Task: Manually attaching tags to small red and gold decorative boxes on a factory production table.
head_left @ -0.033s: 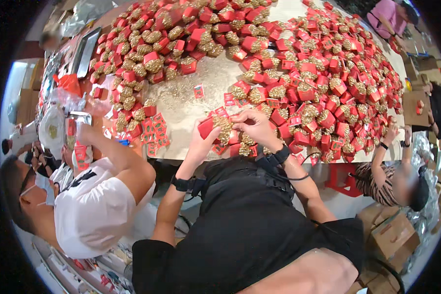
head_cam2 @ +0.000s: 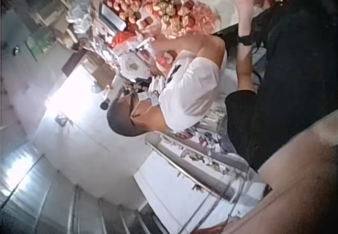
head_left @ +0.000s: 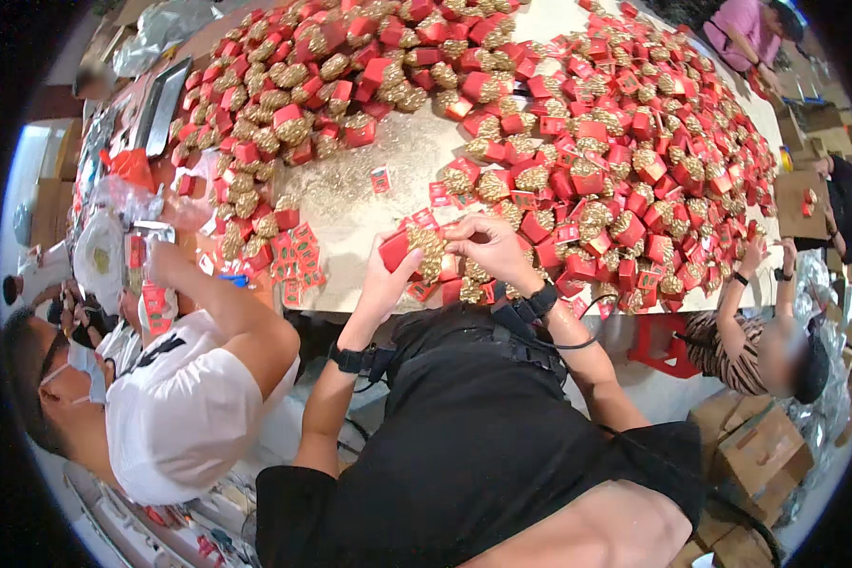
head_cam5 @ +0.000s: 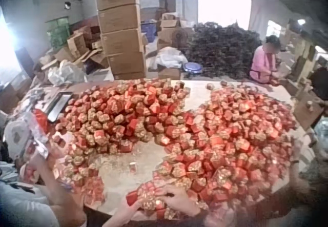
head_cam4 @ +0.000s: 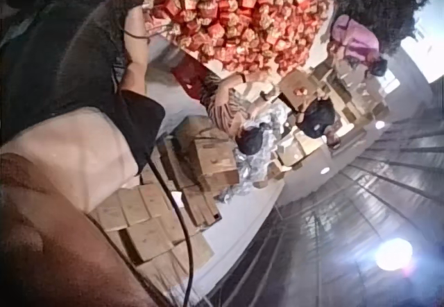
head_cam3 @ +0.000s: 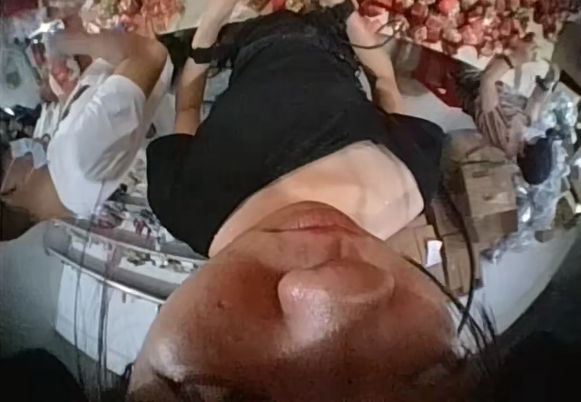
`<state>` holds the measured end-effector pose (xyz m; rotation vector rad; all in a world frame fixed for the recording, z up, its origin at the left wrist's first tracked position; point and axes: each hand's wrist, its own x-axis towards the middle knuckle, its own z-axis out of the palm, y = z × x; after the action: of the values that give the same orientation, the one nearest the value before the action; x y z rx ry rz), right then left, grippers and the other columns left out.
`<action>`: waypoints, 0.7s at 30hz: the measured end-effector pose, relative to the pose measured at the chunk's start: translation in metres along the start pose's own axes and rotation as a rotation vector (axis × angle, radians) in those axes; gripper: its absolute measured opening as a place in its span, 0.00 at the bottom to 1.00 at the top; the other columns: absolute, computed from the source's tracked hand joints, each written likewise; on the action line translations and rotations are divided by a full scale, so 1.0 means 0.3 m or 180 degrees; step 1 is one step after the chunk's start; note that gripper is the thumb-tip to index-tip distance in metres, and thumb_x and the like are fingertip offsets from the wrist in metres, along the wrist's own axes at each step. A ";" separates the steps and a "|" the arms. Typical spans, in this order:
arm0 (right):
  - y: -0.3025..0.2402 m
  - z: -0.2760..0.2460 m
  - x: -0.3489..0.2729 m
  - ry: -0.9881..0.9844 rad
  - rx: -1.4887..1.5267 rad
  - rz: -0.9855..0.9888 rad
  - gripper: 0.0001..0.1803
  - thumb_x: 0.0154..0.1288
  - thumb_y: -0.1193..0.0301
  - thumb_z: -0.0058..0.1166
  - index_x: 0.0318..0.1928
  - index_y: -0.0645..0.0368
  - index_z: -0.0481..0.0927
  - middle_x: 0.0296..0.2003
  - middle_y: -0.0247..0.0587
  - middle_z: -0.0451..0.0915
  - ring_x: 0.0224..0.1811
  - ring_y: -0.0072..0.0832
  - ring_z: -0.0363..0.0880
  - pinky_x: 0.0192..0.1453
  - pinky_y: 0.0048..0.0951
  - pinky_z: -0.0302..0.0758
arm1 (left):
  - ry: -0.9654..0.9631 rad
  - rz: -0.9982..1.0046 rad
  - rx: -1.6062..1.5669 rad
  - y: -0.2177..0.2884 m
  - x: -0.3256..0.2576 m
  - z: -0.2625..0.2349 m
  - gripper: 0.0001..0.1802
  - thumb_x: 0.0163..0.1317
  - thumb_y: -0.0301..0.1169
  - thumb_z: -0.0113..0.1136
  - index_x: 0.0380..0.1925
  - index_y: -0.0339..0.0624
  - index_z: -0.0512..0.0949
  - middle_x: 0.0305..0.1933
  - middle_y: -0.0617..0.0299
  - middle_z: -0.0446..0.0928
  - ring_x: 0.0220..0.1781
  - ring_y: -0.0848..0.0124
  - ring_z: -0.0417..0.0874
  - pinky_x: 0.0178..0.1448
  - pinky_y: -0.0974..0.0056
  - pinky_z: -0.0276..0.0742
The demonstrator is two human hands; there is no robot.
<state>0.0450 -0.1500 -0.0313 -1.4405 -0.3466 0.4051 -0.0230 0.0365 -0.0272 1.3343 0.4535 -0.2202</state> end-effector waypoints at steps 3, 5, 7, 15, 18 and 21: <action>-0.001 -0.018 -0.010 -0.0089 0.0368 0.0133 0.06 0.53 0.88 0.53 0.30 0.67 0.78 0.32 0.39 0.77 0.39 0.23 0.78 0.41 0.24 0.80 | -0.0192 0.0147 0.0221 0.020 -0.004 0.002 0.25 0.56 0.33 0.62 0.49 0.37 0.62 0.46 0.57 0.71 0.48 0.72 0.73 0.51 0.67 0.71; 0.001 -0.020 -0.016 -0.0084 0.0730 0.0171 0.06 0.53 0.88 0.52 0.29 0.67 0.77 0.31 0.38 0.77 0.37 0.23 0.79 0.40 0.25 0.80 | -0.0256 0.0337 0.0471 0.057 -0.015 0.019 0.26 0.56 0.32 0.63 0.49 0.37 0.62 0.46 0.56 0.71 0.48 0.72 0.73 0.51 0.66 0.71; -0.014 -0.017 -0.015 -0.0023 0.0722 0.0369 0.05 0.54 0.87 0.51 0.27 0.67 0.77 0.32 0.39 0.78 0.37 0.24 0.79 0.41 0.25 0.79 | -0.0280 0.0540 0.0716 0.069 -0.020 0.026 0.26 0.55 0.32 0.63 0.50 0.38 0.61 0.46 0.56 0.71 0.48 0.72 0.73 0.52 0.66 0.71; -0.017 0.006 -0.015 -0.0015 0.0445 0.0738 0.06 0.55 0.87 0.48 0.24 0.66 0.74 0.30 0.38 0.78 0.33 0.22 0.80 0.38 0.22 0.78 | -0.0089 0.1096 0.1142 0.031 -0.038 0.014 0.30 0.51 0.30 0.67 0.48 0.38 0.59 0.46 0.57 0.67 0.48 0.70 0.71 0.53 0.65 0.69; -0.042 0.034 0.013 0.0231 0.1018 0.0822 0.06 0.54 0.86 0.52 0.25 0.64 0.75 0.28 0.37 0.79 0.29 0.20 0.79 0.32 0.20 0.76 | 0.0023 0.1222 0.0801 0.025 -0.031 0.028 0.30 0.51 0.29 0.67 0.48 0.37 0.59 0.46 0.59 0.64 0.49 0.71 0.69 0.54 0.66 0.68; -0.019 0.020 0.027 0.0124 0.0565 0.0333 0.04 0.55 0.85 0.52 0.27 0.64 0.77 0.29 0.36 0.79 0.30 0.19 0.79 0.32 0.20 0.76 | 0.0275 0.1427 0.0539 0.055 -0.033 0.077 0.30 0.51 0.27 0.66 0.48 0.37 0.58 0.46 0.59 0.64 0.49 0.72 0.69 0.53 0.67 0.68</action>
<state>0.0497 -0.1415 -0.0252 -1.2942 -0.1991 0.4801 -0.0206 0.0170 -0.0046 1.5790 0.2005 0.1753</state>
